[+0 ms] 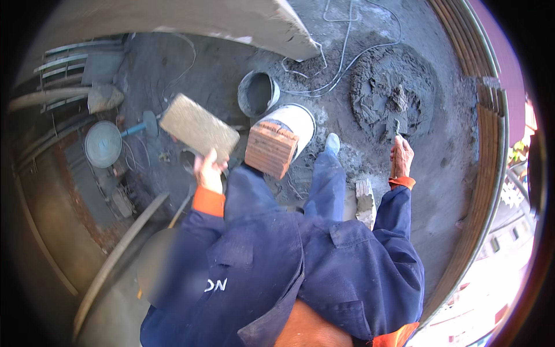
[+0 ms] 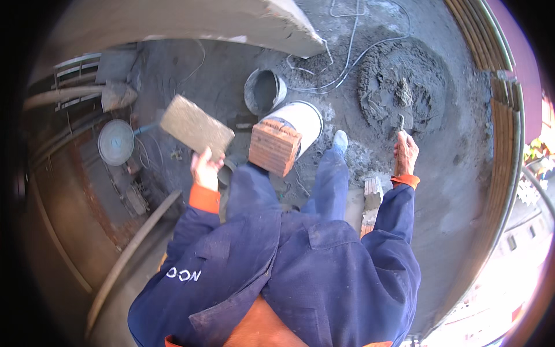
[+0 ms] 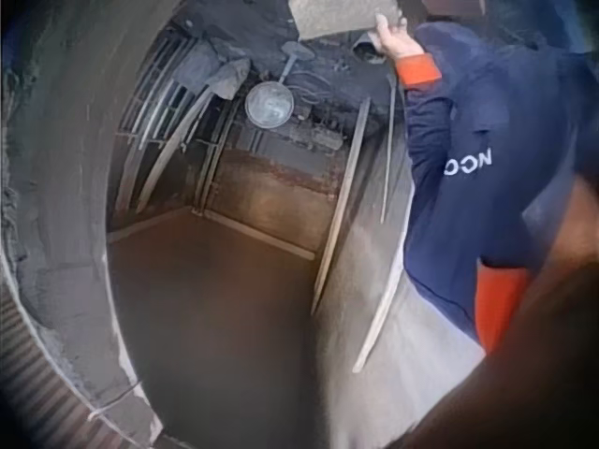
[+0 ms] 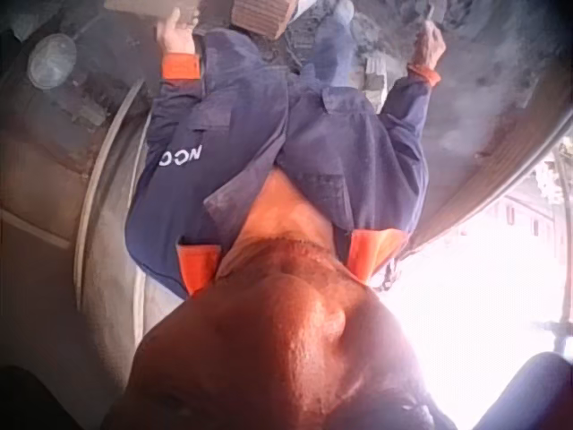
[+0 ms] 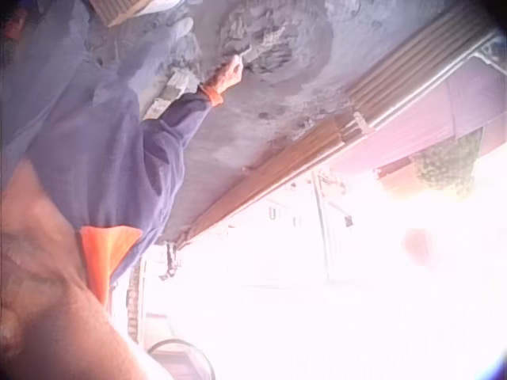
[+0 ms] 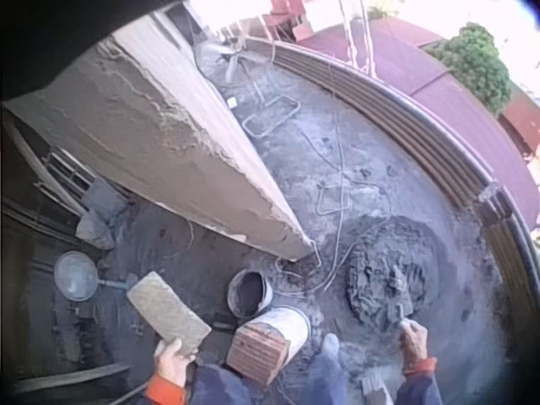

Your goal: The person applies wet plaster to the corner of a wall using a trowel and then smooths the surface with a rectangular float.

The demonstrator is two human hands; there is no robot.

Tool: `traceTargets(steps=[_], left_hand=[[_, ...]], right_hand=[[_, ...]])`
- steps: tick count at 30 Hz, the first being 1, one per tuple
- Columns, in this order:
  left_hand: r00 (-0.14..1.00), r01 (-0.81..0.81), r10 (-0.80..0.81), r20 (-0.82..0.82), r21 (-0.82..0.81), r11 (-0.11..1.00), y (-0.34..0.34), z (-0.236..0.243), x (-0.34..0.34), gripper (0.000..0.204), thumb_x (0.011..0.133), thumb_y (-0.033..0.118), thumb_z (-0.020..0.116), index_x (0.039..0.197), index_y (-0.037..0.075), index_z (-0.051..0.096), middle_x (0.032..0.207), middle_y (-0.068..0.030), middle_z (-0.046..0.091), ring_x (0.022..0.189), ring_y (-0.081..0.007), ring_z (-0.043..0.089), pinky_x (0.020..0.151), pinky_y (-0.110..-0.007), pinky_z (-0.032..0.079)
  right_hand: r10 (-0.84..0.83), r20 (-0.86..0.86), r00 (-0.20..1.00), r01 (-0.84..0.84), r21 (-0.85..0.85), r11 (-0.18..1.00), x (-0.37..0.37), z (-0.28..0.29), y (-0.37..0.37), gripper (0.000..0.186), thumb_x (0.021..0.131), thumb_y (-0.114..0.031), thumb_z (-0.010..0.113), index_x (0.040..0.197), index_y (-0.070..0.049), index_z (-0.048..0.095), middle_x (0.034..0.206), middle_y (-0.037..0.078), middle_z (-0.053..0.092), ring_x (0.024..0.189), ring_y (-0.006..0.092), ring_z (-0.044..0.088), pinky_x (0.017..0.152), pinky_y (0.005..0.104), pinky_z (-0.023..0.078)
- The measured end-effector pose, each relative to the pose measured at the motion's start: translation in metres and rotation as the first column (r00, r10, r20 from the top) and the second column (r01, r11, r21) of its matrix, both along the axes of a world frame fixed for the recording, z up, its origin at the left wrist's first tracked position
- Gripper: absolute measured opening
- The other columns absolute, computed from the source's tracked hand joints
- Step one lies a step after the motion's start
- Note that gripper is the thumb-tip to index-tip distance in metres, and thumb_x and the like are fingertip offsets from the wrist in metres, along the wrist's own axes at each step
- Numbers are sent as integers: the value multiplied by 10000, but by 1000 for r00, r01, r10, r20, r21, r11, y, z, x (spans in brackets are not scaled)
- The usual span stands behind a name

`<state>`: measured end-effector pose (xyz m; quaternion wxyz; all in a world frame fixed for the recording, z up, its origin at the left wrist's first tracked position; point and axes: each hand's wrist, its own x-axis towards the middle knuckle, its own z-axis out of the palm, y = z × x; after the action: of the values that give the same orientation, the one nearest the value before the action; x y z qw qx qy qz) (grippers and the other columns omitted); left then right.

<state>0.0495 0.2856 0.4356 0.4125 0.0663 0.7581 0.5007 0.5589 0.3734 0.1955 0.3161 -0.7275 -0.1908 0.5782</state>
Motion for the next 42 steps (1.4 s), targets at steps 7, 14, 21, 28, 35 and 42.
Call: traceTargets(steps=[7,14,21,28,35,42], left_hand=[[996,-63,83,-42,363,930,27,121,-60,400,883,251,694,1211,59,568,1028,-112,683,860,-263,663,750,-361,517],[992,-26,77,-96,448,893,11,190,-96,354,875,207,681,1162,35,568,1049,-115,681,845,-241,679,718,-338,526],[993,-117,110,39,409,905,18,132,-135,306,885,239,671,1142,94,593,1012,-75,693,835,-234,678,722,-346,515],[983,-183,163,87,321,929,35,79,-244,330,813,191,696,1077,28,582,909,-129,687,709,-210,667,603,-316,539],[988,-134,112,108,225,965,101,204,-285,425,722,56,753,1096,17,555,977,-91,656,769,-199,659,613,-362,567],[954,-184,43,298,463,867,141,300,-207,508,787,75,779,1196,10,484,1048,-137,644,900,-230,667,729,-393,590]], right_hand=[[342,-79,936,-338,62,939,-15,109,0,305,934,-338,668,1043,-54,698,650,-21,553,524,60,477,470,233,371],[730,-79,679,-724,94,683,-114,212,23,306,977,-335,595,810,-78,597,626,-28,530,524,63,476,485,240,368],[868,-111,484,-842,212,497,-241,267,47,293,975,-329,617,917,-42,634,667,-28,551,573,68,507,521,242,411],[956,-78,282,-824,491,283,-391,341,110,452,1003,-435,569,794,-34,556,651,-7,514,573,75,475,529,262,395],[979,-58,197,-906,370,204,-447,567,153,382,1037,-351,491,1036,9,619,720,40,561,560,93,508,521,243,439],[761,338,554,-795,488,361,-487,712,118,279,963,-193,601,1157,3,645,732,38,581,625,94,523,584,282,461]])
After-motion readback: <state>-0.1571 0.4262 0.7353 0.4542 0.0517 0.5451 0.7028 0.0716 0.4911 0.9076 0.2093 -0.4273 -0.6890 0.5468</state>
